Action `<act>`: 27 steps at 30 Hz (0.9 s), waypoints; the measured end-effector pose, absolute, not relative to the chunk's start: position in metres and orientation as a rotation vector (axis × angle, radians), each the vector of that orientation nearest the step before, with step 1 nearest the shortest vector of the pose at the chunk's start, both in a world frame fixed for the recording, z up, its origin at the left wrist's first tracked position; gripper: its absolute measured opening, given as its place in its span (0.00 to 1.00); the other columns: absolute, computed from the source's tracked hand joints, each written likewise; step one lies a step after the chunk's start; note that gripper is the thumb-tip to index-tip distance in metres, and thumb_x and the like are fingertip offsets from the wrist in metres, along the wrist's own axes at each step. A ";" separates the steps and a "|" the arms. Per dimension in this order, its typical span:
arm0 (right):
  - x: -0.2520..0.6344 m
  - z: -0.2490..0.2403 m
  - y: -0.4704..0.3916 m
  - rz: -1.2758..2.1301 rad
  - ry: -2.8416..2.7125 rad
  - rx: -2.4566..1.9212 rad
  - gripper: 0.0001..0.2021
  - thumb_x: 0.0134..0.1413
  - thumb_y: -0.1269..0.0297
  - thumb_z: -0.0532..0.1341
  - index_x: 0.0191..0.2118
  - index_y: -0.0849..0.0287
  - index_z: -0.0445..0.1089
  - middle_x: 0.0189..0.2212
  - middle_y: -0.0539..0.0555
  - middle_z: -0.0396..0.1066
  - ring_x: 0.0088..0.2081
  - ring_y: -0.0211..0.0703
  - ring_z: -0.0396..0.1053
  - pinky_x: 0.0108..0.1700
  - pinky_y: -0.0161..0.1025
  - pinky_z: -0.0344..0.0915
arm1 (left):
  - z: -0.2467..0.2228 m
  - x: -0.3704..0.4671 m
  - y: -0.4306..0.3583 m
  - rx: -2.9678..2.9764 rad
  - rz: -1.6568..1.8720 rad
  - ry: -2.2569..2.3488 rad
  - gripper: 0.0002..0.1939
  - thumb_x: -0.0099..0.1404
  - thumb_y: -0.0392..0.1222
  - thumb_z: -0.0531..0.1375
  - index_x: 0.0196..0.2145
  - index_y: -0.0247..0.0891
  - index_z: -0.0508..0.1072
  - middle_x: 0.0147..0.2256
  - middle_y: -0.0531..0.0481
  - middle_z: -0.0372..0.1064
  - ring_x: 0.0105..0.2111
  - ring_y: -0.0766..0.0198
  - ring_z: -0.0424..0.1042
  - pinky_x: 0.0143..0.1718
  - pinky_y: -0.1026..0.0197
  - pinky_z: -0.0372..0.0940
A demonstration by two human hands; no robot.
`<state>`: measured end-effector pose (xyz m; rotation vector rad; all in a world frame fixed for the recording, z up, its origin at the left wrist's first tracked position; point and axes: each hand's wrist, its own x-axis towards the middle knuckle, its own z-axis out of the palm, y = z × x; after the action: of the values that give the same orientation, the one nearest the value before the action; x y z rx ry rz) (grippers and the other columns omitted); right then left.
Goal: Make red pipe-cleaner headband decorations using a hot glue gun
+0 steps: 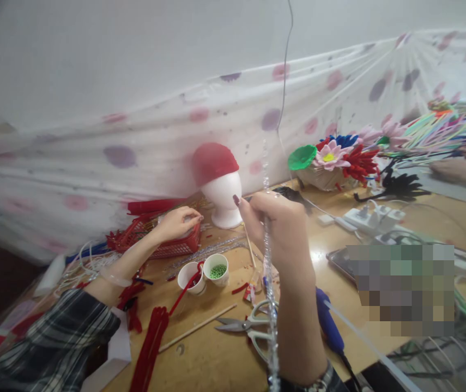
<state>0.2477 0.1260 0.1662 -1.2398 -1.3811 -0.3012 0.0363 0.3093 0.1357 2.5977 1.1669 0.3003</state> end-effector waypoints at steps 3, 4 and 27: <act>0.244 0.172 0.117 -0.201 -1.240 -1.176 0.25 0.59 0.58 0.63 0.17 0.56 0.50 0.15 0.44 0.47 0.20 0.34 0.46 0.25 0.39 0.45 | 0.136 0.060 0.294 2.488 0.391 0.953 0.23 0.76 0.45 0.44 0.55 0.38 0.74 0.58 0.44 0.70 0.58 0.56 0.66 0.61 0.54 0.58; 0.243 0.173 0.116 -0.150 -1.207 -1.158 0.25 0.59 0.57 0.63 0.17 0.56 0.50 0.15 0.44 0.46 0.20 0.34 0.46 0.24 0.39 0.44 | 0.135 0.070 0.288 2.444 0.391 0.894 0.25 0.76 0.45 0.41 0.56 0.38 0.73 0.60 0.45 0.69 0.58 0.56 0.66 0.60 0.55 0.58; 0.231 0.164 0.144 -0.103 -1.195 -1.325 0.12 0.58 0.47 0.61 0.35 0.46 0.77 0.35 0.59 0.79 0.38 0.56 0.74 0.39 0.53 0.64 | 0.215 -0.050 0.267 1.341 0.726 0.842 0.14 0.74 0.39 0.53 0.32 0.34 0.73 0.16 0.61 0.46 0.14 0.75 0.42 0.14 0.70 0.42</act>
<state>0.2310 0.1445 0.1637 -1.3251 -1.1953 -0.1025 -0.0499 0.2668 0.2153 1.3405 0.8424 0.7263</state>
